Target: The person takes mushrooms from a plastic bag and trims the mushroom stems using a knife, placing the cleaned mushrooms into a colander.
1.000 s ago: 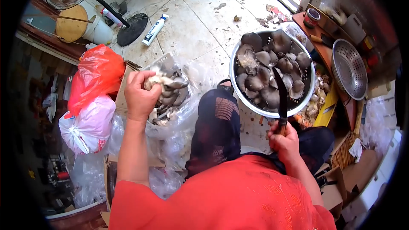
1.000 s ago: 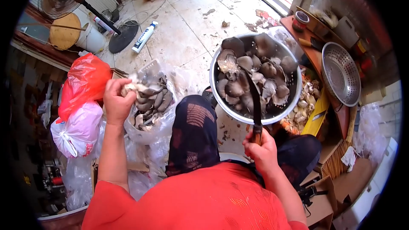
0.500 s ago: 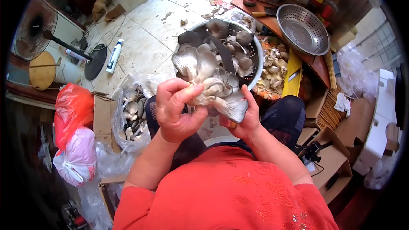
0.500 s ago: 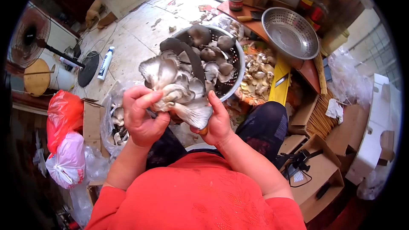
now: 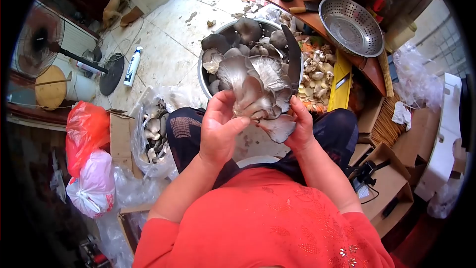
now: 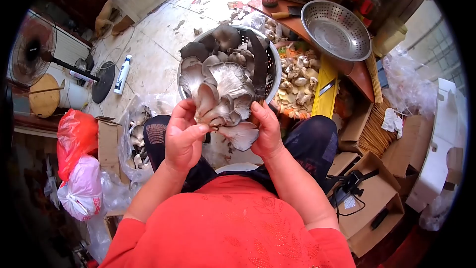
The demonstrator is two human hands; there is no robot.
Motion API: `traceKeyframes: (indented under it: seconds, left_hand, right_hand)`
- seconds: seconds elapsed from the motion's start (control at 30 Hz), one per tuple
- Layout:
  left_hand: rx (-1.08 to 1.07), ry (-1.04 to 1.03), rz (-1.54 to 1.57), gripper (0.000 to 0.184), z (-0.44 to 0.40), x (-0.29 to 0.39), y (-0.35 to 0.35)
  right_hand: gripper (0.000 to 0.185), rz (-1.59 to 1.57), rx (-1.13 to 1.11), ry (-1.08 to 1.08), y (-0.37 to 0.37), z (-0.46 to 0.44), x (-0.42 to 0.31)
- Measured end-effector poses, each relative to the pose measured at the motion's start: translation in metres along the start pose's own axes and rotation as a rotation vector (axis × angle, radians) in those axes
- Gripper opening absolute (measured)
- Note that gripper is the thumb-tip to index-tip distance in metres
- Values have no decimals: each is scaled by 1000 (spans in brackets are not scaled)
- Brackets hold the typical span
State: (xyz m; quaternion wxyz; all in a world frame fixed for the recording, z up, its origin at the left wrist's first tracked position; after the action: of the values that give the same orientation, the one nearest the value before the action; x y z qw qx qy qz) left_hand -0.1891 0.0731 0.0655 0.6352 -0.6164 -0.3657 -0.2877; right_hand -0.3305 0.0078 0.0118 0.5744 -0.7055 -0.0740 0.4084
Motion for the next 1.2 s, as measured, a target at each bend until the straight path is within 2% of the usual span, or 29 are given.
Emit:
traceKeyframes:
  seconds: [0.17, 0.23, 0.3, 0.33, 0.4, 0.43, 0.57, 0.6, 0.7, 1.07, 1.13, 1.2]
  left_hand:
    - [11, -26, 3, 50, -5, -8, 11]
    - [58, 33, 112, 45, -11, -7, 18]
    - [109, 40, 126, 43, -19, -5, 28]
    - [160, 60, 139, 41, -23, -4, 34]
    - [223, 45, 52, 35, -34, 2, 50]
    - [236, 37, 34, 35, -40, 5, 59]
    - [274, -11, -43, 31, -60, 19, 84]
    - [278, -13, -74, 30, -63, 21, 90]
    - [271, -9, -110, 28, -71, 14, 102]
    - [271, -5, -43, 26, -75, -6, 94]
    - [283, 3, -36, 26, -74, -6, 92]
    - [294, 6, -29, 26, -75, -6, 93]
  right_hand:
    - [54, 77, 9, -45, 21, -3, 6]
    - [52, 102, 26, -63, 20, -6, 9]
    - [32, 80, 243, -20, 23, -11, 5]
    - [32, 88, 236, -21, 25, -9, 1]
    - [29, 547, 386, 19, 36, 3, -13]
    - [28, 654, 440, 69, 28, 5, -14]
    - [18, 885, 246, -27, 5, 23, 3]
    - [20, 928, 189, -97, -1, 26, 9]
    - [26, 1205, 46, -61, 3, 24, 23]
    - [26, 1308, 108, -25, -3, -3, 23]
    - [27, 1460, 111, 28, -9, -5, 18]
    - [29, 1482, 106, 34, -8, -6, 19]
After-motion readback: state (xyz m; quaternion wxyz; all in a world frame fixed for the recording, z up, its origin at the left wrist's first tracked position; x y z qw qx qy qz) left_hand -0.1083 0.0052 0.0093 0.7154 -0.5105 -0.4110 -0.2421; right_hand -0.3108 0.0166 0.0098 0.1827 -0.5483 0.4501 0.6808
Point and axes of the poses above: each hand's wrist, its own z-axis away from the middle knuckle, its own y-axis out of the back of the hand, x = y × z, the point moved 4 cm from there along -z, towards the middle knuckle, and after that the axes turned 7 degrees about -x, right-handed, at the moved point
